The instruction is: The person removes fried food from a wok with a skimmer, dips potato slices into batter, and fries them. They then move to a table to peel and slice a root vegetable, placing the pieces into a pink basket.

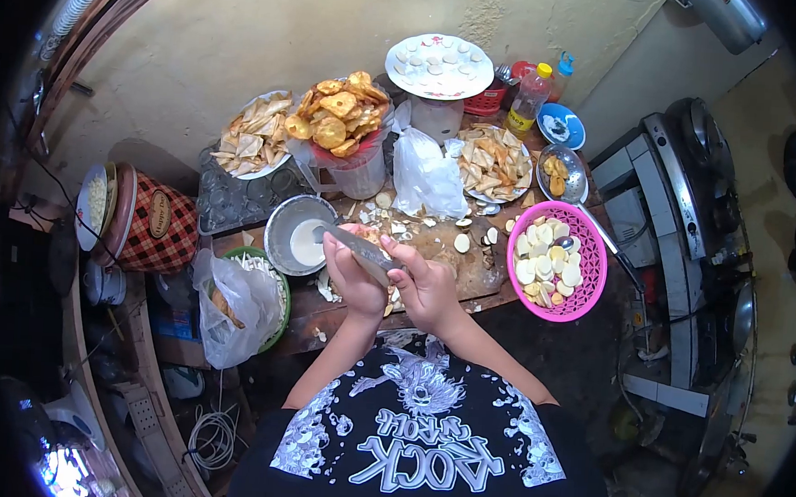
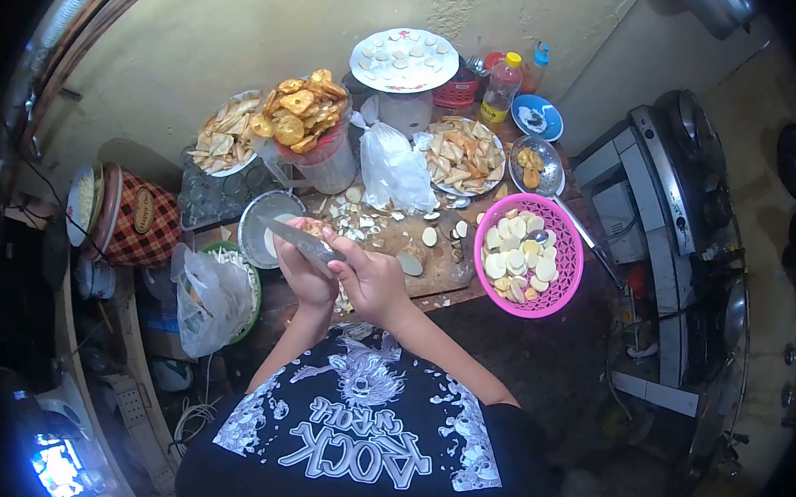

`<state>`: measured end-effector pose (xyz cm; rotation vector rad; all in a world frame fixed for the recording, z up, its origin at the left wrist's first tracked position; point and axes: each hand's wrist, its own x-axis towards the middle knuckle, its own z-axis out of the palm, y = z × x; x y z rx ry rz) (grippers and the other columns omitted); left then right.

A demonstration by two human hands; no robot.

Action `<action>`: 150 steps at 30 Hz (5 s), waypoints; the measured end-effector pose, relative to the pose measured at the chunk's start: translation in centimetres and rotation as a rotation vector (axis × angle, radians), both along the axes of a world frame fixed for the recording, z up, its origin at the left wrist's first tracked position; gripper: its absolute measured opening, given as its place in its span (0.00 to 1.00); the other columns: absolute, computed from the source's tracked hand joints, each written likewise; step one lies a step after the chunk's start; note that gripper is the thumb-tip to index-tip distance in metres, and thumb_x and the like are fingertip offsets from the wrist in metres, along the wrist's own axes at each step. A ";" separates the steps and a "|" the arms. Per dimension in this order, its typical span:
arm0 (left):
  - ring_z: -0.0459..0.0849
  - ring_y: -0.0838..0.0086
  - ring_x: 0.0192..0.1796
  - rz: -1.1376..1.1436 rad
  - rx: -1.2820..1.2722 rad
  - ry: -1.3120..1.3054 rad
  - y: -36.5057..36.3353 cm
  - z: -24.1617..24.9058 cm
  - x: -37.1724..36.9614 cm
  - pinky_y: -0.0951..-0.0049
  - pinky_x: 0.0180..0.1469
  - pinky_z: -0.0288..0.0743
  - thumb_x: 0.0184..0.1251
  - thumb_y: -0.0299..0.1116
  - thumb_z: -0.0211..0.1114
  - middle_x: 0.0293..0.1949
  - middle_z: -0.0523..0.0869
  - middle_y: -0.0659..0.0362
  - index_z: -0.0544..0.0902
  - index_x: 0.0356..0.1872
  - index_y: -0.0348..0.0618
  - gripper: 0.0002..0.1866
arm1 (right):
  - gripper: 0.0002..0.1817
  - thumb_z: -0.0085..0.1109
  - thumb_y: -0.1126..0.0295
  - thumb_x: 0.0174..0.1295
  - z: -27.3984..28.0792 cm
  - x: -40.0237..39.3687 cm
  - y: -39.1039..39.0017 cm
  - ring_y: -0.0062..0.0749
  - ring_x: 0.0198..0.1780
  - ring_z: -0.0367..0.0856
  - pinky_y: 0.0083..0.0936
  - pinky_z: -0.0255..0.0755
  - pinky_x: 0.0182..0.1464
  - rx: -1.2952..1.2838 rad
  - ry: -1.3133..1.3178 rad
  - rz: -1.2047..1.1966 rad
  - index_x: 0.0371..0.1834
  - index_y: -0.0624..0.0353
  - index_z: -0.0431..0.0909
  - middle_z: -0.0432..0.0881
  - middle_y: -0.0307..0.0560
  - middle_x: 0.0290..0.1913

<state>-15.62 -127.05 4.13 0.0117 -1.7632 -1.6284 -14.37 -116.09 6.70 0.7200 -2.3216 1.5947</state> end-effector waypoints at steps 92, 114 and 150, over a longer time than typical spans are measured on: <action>0.73 0.85 0.19 -0.762 0.741 -0.762 -2.9 4.9 0.4 0.85 0.18 0.63 0.71 0.43 0.49 0.23 0.76 0.66 0.74 0.39 0.47 0.12 | 0.27 0.52 0.51 0.60 4.5 -0.8 5.0 0.40 0.21 0.78 0.32 0.69 0.24 0.461 0.010 0.116 0.63 0.42 0.67 0.76 0.47 0.17; 0.80 0.75 0.38 -0.542 0.868 -0.503 -1.1 2.7 0.4 0.78 0.37 0.75 0.72 0.46 0.47 0.43 0.81 0.56 0.71 0.49 0.45 0.17 | 0.21 0.46 0.60 0.68 1.5 -1.7 3.1 0.13 0.18 0.57 0.13 0.51 0.22 -0.600 -0.622 0.167 0.62 0.55 0.65 0.65 0.33 0.18; 0.74 0.72 0.49 -0.211 0.314 0.018 0.4 2.3 1.3 0.71 0.53 0.67 0.74 0.45 0.43 0.45 0.73 0.53 0.66 0.44 0.39 0.17 | 0.22 0.49 0.63 0.65 2.8 0.2 0.1 0.42 0.23 0.79 0.30 0.69 0.25 -0.048 0.057 -0.084 0.62 0.54 0.66 0.80 0.48 0.27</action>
